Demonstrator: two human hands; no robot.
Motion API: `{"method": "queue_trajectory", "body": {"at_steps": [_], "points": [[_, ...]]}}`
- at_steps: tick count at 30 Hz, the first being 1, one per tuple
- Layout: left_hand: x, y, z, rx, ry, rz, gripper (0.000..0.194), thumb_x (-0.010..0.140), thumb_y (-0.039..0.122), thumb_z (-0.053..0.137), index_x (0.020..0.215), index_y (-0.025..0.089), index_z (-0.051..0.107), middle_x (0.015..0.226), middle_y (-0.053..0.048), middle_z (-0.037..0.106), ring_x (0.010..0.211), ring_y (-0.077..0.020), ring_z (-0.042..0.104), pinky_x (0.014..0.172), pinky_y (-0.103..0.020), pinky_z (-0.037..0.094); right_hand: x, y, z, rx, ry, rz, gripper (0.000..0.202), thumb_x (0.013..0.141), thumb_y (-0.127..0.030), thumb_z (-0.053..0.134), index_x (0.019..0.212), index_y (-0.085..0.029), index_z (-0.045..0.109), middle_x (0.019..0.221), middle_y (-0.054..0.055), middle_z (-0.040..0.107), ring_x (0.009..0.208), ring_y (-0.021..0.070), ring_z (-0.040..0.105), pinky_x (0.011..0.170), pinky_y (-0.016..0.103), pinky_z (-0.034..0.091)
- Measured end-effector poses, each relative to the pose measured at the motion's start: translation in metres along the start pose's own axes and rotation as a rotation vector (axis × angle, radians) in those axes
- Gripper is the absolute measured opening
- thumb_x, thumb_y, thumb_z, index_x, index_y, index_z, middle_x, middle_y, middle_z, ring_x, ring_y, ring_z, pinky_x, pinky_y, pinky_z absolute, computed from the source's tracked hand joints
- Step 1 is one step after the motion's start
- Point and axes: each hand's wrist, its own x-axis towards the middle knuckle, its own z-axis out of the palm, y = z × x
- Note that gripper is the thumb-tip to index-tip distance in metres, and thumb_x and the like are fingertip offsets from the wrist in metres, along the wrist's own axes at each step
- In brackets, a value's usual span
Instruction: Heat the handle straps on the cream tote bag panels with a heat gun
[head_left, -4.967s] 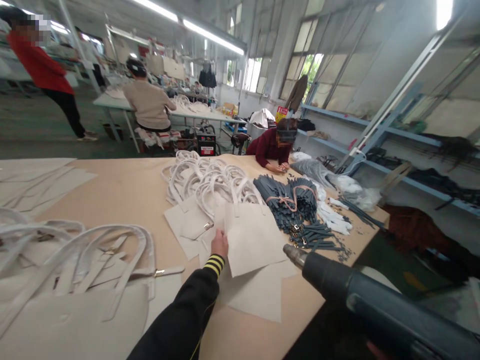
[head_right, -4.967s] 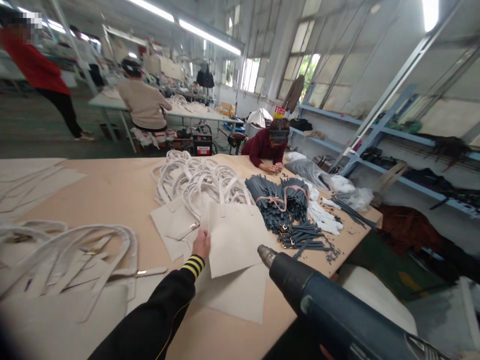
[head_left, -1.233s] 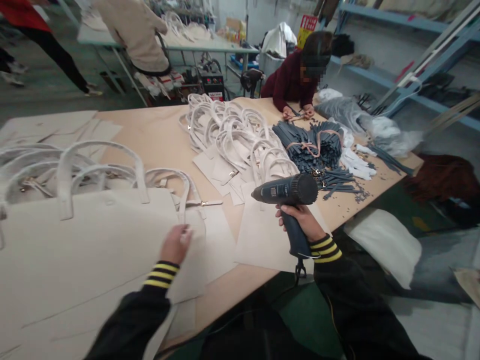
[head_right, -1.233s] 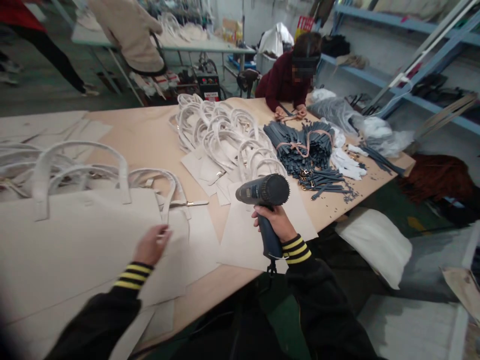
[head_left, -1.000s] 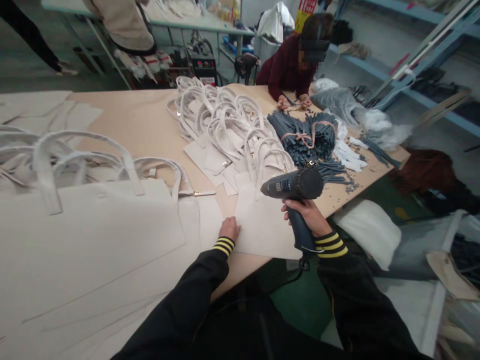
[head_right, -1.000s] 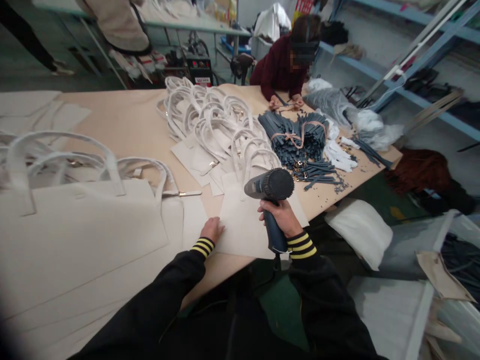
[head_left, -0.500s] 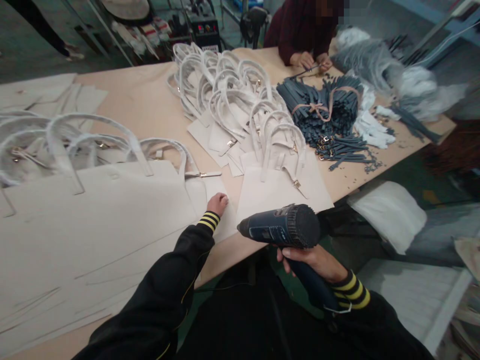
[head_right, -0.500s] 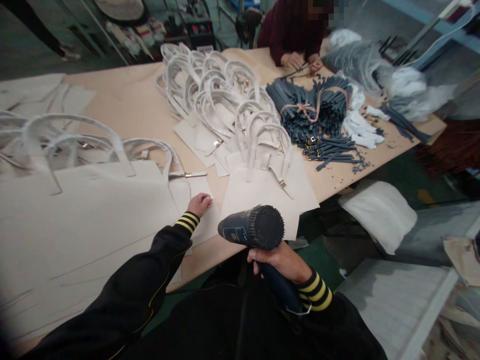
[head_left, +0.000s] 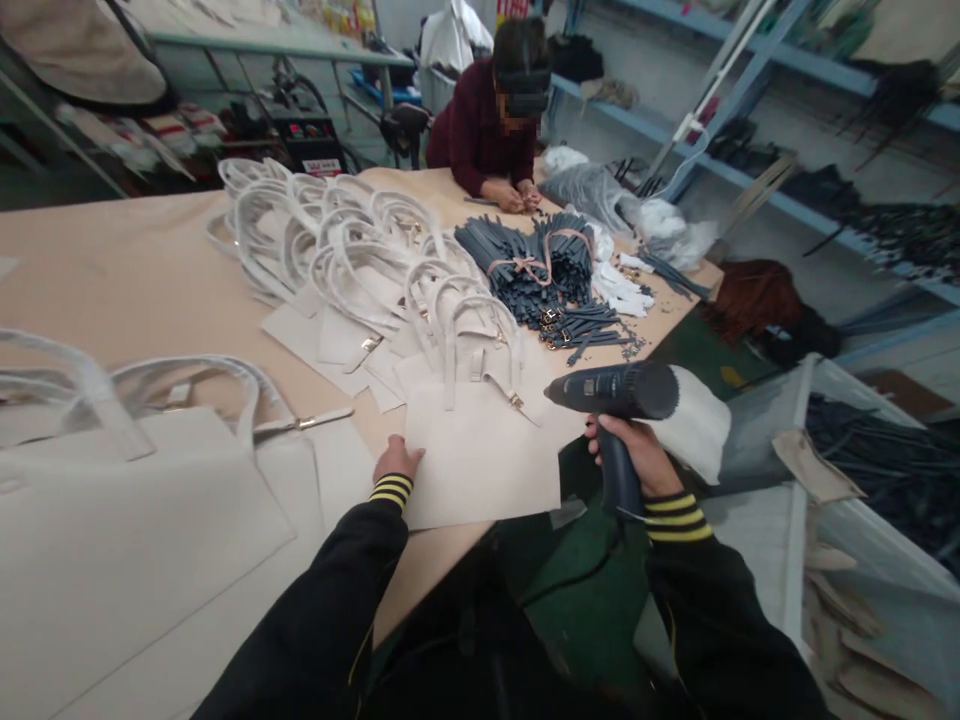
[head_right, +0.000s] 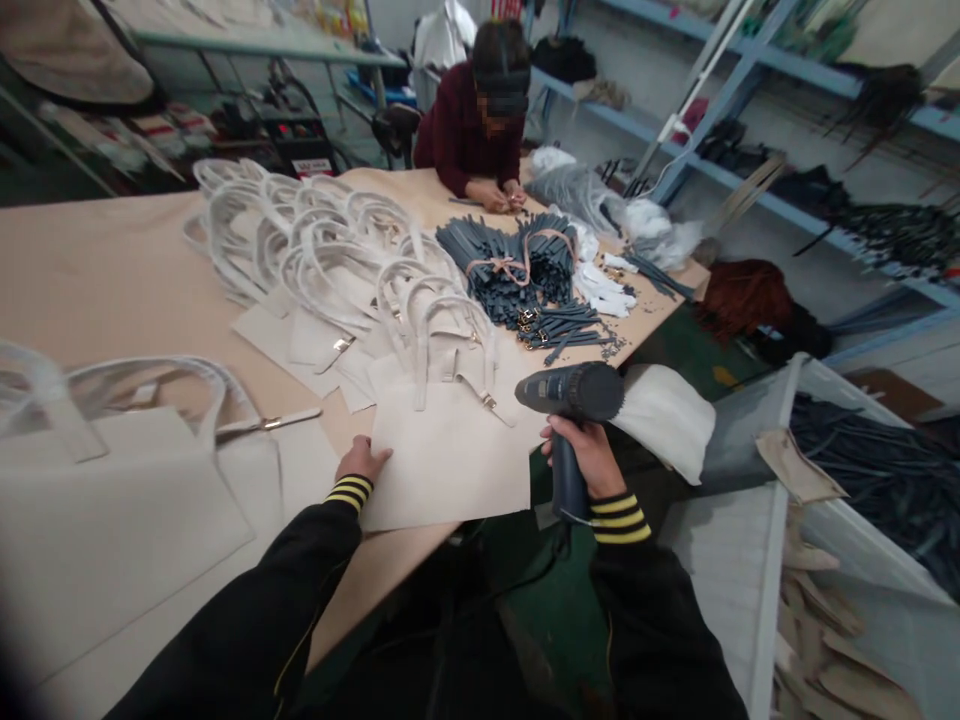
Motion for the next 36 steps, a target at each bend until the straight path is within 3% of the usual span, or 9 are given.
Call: {"method": "queue_trajectory", "body": {"at_steps": [2,6,9,13,20,24,29,33,36], "points": [[0.004,-0.005,-0.001,-0.039,0.027,0.064,0.020,0.078,0.036,0.044,0.080,0.017,0.052,0.079,-0.011,0.062,0.081,-0.0240,0.059,0.070,-0.030,0.043,0.025,0.003,0.002,0.022,0.008,-0.001,0.029,0.067,-0.038,0.069,0.077,-0.011,0.062,0.071,0.007,0.063,0.055,0.0148,0.057,0.042,0.022,0.048],[0.007,-0.014,0.004,-0.142,0.111,0.135,0.023,0.077,0.033,0.039,0.059,0.020,0.046,0.059,-0.004,0.055,0.069,-0.0189,0.054,0.065,-0.028,0.041,0.038,0.007,-0.004,0.029,0.033,-0.002,0.027,0.068,-0.036,0.068,0.077,-0.012,0.061,0.070,0.006,0.063,0.054,0.0137,0.056,0.041,0.021,0.048],[0.008,-0.016,0.007,-0.235,0.130,0.118,0.021,0.074,0.032,0.040,0.057,0.021,0.044,0.056,-0.003,0.052,0.065,-0.0178,0.052,0.064,-0.027,0.041,0.012,0.006,-0.017,-0.006,-0.006,0.037,0.030,0.066,-0.036,0.070,0.079,-0.011,0.061,0.070,0.007,0.063,0.054,0.0147,0.057,0.042,0.021,0.048],[0.007,-0.013,0.005,-0.294,0.101,0.041,0.014,0.070,0.029,0.043,0.060,0.020,0.046,0.060,-0.004,0.054,0.070,-0.0190,0.053,0.069,-0.027,0.042,-0.044,0.010,-0.036,-0.082,-0.061,0.153,0.035,0.067,-0.038,0.071,0.088,-0.012,0.062,0.076,0.008,0.064,0.057,0.0162,0.058,0.043,0.023,0.049],[0.008,-0.014,0.009,-0.318,0.083,0.045,0.011,0.074,0.026,0.043,0.069,0.017,0.047,0.068,-0.004,0.053,0.077,-0.0181,0.050,0.079,-0.030,0.040,-0.123,0.039,-0.050,-0.146,-0.105,0.348,0.036,0.074,-0.041,0.067,0.096,-0.013,0.061,0.081,0.006,0.063,0.061,0.0159,0.057,0.048,0.025,0.049],[0.009,-0.018,0.010,-0.321,0.099,0.047,0.012,0.073,0.027,0.041,0.067,0.019,0.047,0.066,-0.004,0.052,0.075,-0.0194,0.052,0.077,-0.031,0.041,-0.137,0.050,-0.047,-0.122,-0.070,0.357,0.037,0.074,-0.043,0.067,0.096,-0.014,0.061,0.080,0.006,0.063,0.060,0.0161,0.056,0.048,0.026,0.048],[0.005,-0.012,0.007,-0.315,0.108,0.067,0.013,0.072,0.028,0.041,0.063,0.020,0.047,0.062,-0.004,0.054,0.069,-0.0190,0.053,0.070,-0.029,0.042,-0.117,0.044,-0.031,-0.030,-0.033,0.251,0.039,0.076,-0.043,0.064,0.102,-0.014,0.060,0.085,0.007,0.062,0.064,0.0163,0.056,0.050,0.025,0.049],[0.006,0.000,-0.020,-0.325,0.211,0.146,0.015,0.073,0.025,0.040,0.070,0.018,0.054,0.066,-0.004,0.059,0.070,-0.0184,0.055,0.068,-0.027,0.043,-0.084,0.022,-0.007,0.052,-0.070,0.108,0.040,0.075,-0.042,0.066,0.102,-0.012,0.060,0.083,0.007,0.061,0.063,0.0155,0.055,0.049,0.023,0.048],[0.013,-0.012,-0.077,-0.321,0.383,0.211,0.019,0.075,0.024,0.042,0.077,0.015,0.059,0.072,-0.004,0.062,0.075,-0.0183,0.057,0.071,-0.028,0.045,-0.075,0.004,0.004,0.061,-0.146,0.059,0.040,0.074,-0.041,0.066,0.102,-0.012,0.061,0.083,0.007,0.061,0.062,0.0153,0.054,0.048,0.023,0.047]]}}
